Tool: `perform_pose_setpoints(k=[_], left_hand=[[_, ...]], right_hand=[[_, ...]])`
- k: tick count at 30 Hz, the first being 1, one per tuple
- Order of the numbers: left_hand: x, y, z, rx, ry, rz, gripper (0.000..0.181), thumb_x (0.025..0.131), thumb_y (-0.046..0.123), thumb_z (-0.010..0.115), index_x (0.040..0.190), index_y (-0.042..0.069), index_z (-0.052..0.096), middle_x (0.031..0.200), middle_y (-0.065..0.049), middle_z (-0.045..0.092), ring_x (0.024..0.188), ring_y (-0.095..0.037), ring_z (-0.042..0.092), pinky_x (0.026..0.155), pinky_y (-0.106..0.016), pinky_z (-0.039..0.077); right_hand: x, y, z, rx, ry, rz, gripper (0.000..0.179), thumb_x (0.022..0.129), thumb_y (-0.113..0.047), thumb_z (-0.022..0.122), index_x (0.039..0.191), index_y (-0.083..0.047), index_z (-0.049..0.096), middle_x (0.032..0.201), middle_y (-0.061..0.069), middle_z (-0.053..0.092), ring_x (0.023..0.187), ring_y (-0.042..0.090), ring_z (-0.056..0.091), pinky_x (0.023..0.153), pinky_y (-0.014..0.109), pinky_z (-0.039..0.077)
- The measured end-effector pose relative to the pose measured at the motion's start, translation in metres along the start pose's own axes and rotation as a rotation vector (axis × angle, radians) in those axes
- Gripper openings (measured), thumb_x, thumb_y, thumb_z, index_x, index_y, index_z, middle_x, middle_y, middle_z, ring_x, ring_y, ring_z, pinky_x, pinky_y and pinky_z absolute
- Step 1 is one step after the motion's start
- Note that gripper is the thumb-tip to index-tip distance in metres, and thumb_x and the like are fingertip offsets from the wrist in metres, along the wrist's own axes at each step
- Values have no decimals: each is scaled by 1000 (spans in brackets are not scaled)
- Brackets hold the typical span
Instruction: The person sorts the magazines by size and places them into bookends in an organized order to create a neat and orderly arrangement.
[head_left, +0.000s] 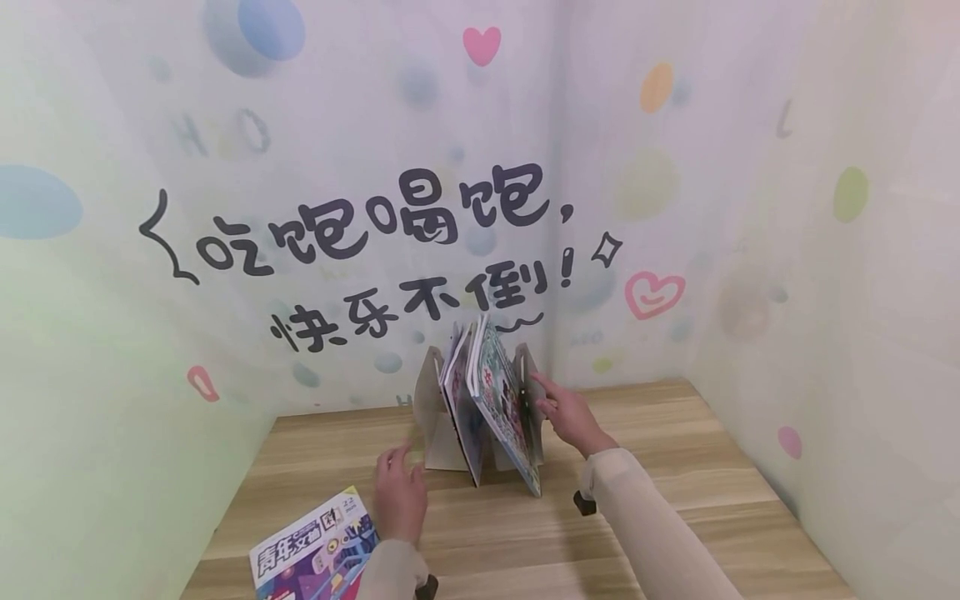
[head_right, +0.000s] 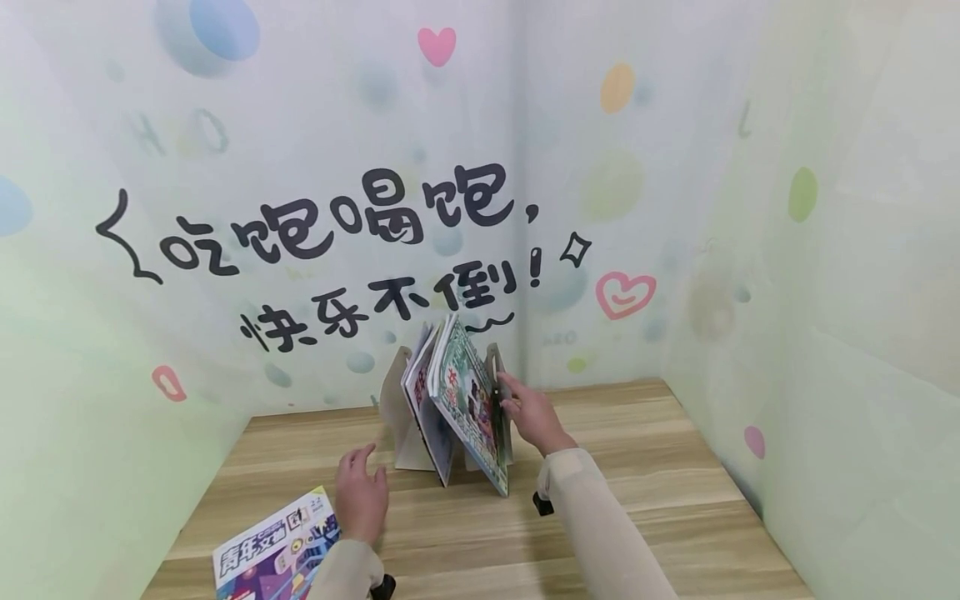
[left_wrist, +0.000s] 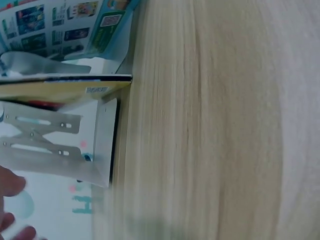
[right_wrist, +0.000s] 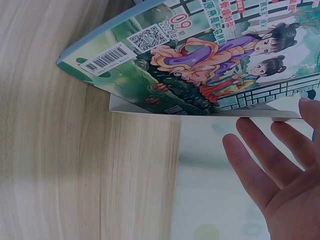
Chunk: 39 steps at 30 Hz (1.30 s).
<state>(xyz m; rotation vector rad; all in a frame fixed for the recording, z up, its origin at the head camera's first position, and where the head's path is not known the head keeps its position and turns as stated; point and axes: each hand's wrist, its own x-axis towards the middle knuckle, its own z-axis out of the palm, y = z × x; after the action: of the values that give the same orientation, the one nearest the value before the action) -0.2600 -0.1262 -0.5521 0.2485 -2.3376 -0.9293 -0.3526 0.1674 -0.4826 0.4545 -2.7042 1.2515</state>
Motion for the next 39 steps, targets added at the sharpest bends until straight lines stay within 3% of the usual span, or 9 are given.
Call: perform_pose_setpoints(k=[2,6,12,19,27,35,39], left_hand=[[0,-4,-2,17,-41,-66,44,87,10,70,129,9,59,129,-14,52,115,-36,53,92,-53,46],[1,-12,-4,77,-80,-132,48,86,14,72,131,8,57,132,-18,51,117,-41,48,95,-57,38],[0,-24,-6,138,-92,-163,56,80,19,77,131,8,57,135,-21,48,121,-43,42,94,-63,34],[1,-35,-14,192,-191,-221,68,78,23,79,137,6,50,141,-25,40,122,-49,38,97,-68,26],[-1,-47,-28,294,-226,-237,75,77,27,79,140,5,46,141,-32,37,121,-55,36,97,-73,23],[0,-65,-44,359,-319,-282,82,74,33,76,140,0,41,133,-35,37,119,-58,33,94,-75,23],[1,-75,-48,335,-347,-325,85,74,32,75,142,-1,38,135,-35,32,121,-58,28,93,-78,18]], right_hand=[[0,0,0,10,-1,6,53,99,-10,56,149,-19,41,127,26,57,84,29,67,53,31,48],[0,1,1,48,-18,33,53,100,-11,55,150,-21,40,127,26,56,82,27,66,51,31,48],[0,1,2,79,-34,70,54,101,-13,54,151,-25,38,128,24,55,88,32,65,52,31,49],[0,2,2,68,-32,60,54,100,-12,54,151,-24,38,133,26,52,88,32,66,53,31,50],[0,3,2,59,-30,45,54,101,-13,54,151,-24,37,137,27,49,87,26,67,54,31,51],[0,0,1,83,-39,43,53,101,-13,53,151,-22,37,131,24,54,81,23,64,52,31,49],[0,-2,-1,91,-42,61,53,101,-14,52,151,-24,37,122,20,58,75,21,60,50,32,47]])
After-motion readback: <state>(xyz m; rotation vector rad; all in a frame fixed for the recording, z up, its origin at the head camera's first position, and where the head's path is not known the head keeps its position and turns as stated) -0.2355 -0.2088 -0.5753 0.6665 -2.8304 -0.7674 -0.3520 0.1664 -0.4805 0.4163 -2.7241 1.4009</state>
